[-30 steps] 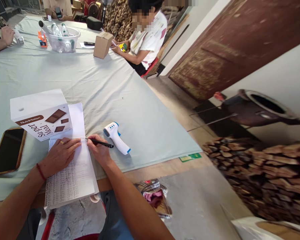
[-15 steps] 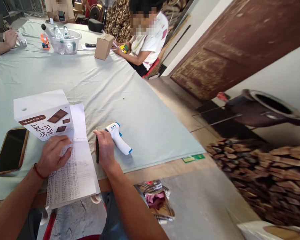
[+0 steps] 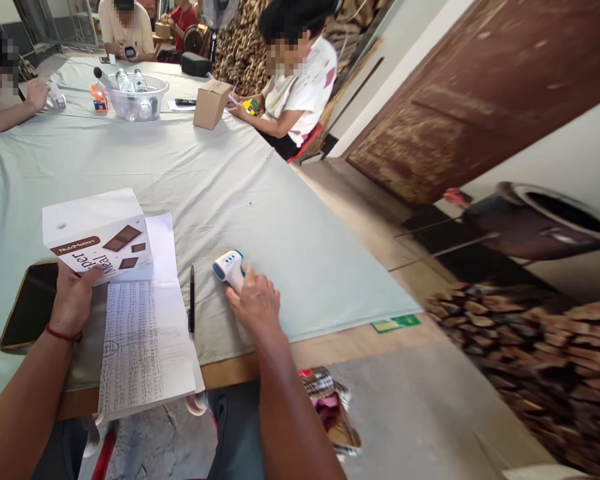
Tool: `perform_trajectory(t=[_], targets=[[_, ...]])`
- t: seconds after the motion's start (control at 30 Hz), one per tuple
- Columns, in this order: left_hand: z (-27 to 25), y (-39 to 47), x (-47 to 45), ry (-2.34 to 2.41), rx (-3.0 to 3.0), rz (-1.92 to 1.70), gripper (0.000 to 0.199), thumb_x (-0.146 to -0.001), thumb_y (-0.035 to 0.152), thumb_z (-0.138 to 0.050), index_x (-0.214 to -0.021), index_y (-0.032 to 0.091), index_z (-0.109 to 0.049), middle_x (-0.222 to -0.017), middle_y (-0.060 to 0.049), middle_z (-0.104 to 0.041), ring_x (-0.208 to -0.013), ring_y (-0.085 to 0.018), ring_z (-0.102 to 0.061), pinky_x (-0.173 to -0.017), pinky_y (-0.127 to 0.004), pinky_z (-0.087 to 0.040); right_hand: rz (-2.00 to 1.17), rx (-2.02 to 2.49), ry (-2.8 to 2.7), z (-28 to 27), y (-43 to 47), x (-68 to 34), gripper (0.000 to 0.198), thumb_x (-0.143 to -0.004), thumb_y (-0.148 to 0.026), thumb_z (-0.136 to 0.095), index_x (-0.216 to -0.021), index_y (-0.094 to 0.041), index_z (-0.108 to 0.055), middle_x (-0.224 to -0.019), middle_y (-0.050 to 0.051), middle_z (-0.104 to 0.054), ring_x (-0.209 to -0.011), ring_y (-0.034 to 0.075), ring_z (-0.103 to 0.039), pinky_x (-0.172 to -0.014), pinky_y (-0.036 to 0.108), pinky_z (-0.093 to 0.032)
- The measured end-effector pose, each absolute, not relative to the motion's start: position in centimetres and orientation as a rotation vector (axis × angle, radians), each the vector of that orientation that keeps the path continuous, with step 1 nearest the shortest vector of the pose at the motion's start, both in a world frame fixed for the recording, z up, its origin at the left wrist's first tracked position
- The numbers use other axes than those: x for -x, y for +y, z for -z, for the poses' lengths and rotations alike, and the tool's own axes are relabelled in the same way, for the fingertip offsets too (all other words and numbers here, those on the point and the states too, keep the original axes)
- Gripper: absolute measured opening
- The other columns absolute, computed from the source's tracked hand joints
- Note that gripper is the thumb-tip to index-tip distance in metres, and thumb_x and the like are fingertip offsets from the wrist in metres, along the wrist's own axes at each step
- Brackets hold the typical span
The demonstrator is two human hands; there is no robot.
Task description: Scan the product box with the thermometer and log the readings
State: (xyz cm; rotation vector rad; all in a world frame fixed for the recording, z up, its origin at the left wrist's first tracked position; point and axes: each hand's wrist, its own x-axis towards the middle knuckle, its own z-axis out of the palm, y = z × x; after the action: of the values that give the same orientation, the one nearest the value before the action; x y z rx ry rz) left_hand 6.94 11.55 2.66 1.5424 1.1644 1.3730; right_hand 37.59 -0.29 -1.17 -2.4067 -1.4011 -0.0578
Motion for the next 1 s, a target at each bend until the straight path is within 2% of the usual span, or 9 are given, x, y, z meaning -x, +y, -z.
perform_trajectory(t=[0.1, 0.2, 0.33, 0.47, 0.6, 1.0], targets=[[-3.4, 11.8, -7.1, 1.100, -1.294, -1.360, 0.061, -0.066, 0.033, -0.083, -0.120, 0.018, -0.059, -0.115, -0.010, -0.072, -0.104, -0.025, -0.070, -0.093, -0.039, -0.056, -0.122, 2.353, -1.346, 1.0, 0.0, -37.7, 0.037, -0.085, -0.033, -0.063, -0.118, -0.019, -0.066, -0.099, 0.016, -0.069, -0.091, 0.030, -0.063, -0.078, 0.038, -0.047], [-3.8, 11.6, -7.2, 1.132, -1.256, -1.369, 0.061, -0.060, 0.036, -0.089, -0.111, 0.019, -0.060, -0.116, -0.009, -0.072, -0.103, -0.024, -0.069, -0.090, -0.036, -0.057, -0.270, 2.038, -1.116, -0.3, 0.6, -35.2, 0.035, -0.083, -0.040, -0.063, -0.111, -0.020, -0.067, -0.092, 0.010, -0.069, -0.084, 0.027, -0.062, -0.071, 0.035, -0.048], [-3.6, 11.4, -7.1, 1.206, -1.233, -1.452, 0.058, -0.062, 0.044, -0.088, -0.107, 0.019, -0.063, -0.113, -0.009, -0.073, -0.100, -0.024, -0.070, -0.086, -0.036, -0.057, -0.713, 1.471, -0.931, -2.5, 1.1, -28.5, 0.029, -0.084, -0.051, -0.058, -0.088, -0.023, -0.063, -0.071, 0.001, -0.061, -0.065, 0.019, -0.055, -0.059, 0.029, -0.047], [-3.6, 11.2, -6.9, 1.265, -1.153, -1.521, 0.057, -0.070, 0.059, -0.081, -0.105, 0.017, -0.069, -0.109, -0.010, -0.075, -0.097, -0.024, -0.070, -0.083, -0.035, -0.057, -1.039, 1.164, -0.941, -3.8, 1.8, -22.8, 0.031, -0.081, -0.053, -0.062, -0.076, -0.023, -0.057, -0.064, -0.002, -0.053, -0.058, 0.014, -0.048, -0.055, 0.027, -0.044], [-4.1, 10.8, -7.0, 1.278, -1.145, -1.452, 0.064, -0.066, 0.067, -0.081, -0.101, 0.014, -0.071, -0.102, -0.011, -0.076, -0.088, -0.024, -0.071, -0.075, -0.033, -0.056, -1.028, 1.064, -0.923, -5.1, 2.9, -21.2, 0.032, -0.079, -0.053, -0.064, -0.073, -0.024, -0.054, -0.063, -0.003, -0.049, -0.059, 0.014, -0.045, -0.056, 0.027, -0.043], [-4.4, 10.6, -6.9, 1.220, -1.142, -1.328, 0.078, -0.058, 0.068, -0.086, -0.110, 0.014, -0.064, -0.106, -0.010, -0.074, -0.092, -0.023, -0.069, -0.080, -0.033, -0.054, -1.177, 1.040, -0.793, -6.5, 3.2, -21.7, 0.029, -0.074, -0.049, -0.072, -0.079, -0.021, -0.064, -0.065, -0.004, -0.054, -0.061, 0.012, -0.046, -0.058, 0.026, -0.040]])
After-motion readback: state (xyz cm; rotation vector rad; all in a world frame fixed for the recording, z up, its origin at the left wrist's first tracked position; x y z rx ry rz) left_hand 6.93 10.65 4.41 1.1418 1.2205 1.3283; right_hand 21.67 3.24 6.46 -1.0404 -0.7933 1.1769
